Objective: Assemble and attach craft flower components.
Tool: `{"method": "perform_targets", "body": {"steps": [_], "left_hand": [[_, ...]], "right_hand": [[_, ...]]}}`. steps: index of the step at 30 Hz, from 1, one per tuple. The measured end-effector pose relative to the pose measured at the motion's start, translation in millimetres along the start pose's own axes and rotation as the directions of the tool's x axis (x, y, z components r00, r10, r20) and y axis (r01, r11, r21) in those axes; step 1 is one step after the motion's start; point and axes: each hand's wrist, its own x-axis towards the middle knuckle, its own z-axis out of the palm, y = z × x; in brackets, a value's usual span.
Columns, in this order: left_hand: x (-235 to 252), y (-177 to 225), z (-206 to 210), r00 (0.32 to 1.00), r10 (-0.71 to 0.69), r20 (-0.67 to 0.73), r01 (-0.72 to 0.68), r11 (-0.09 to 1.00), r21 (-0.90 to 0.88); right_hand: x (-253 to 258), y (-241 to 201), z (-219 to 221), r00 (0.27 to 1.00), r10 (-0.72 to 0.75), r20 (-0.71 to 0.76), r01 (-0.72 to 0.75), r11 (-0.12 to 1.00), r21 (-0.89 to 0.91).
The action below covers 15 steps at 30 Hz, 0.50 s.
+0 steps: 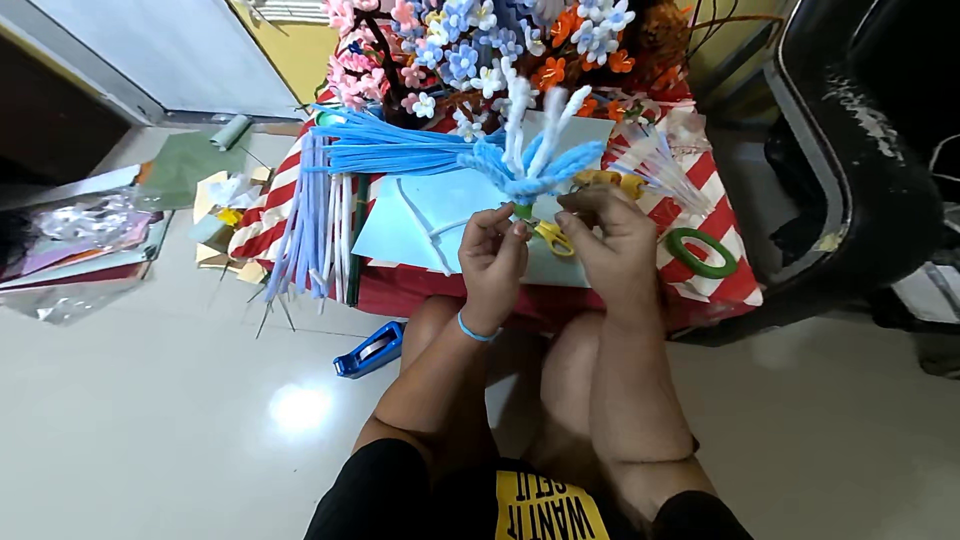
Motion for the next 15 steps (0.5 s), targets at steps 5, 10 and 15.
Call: {"method": "perform_targets", "body": {"steps": [5,10,15], "left_hand": [[-5,-5,1,0.995,0.102,0.007,-0.102,0.993,0.065],[-6,-8,3,0.991,0.132,0.013,-0.133,0.986,0.097],[-9,-13,7,0.99,0.139,0.009,-0.139,0.985,0.097]], "right_hand": [[-13,-15,32,0.979,0.054,-0.195,0.036,0.903,0.427],[-22,-13,38,0.972,0.085,-0.218,0.008,0.918,0.396],[-22,-13,38,0.961,0.081,-0.265,0.024,0.929,0.369]]}}
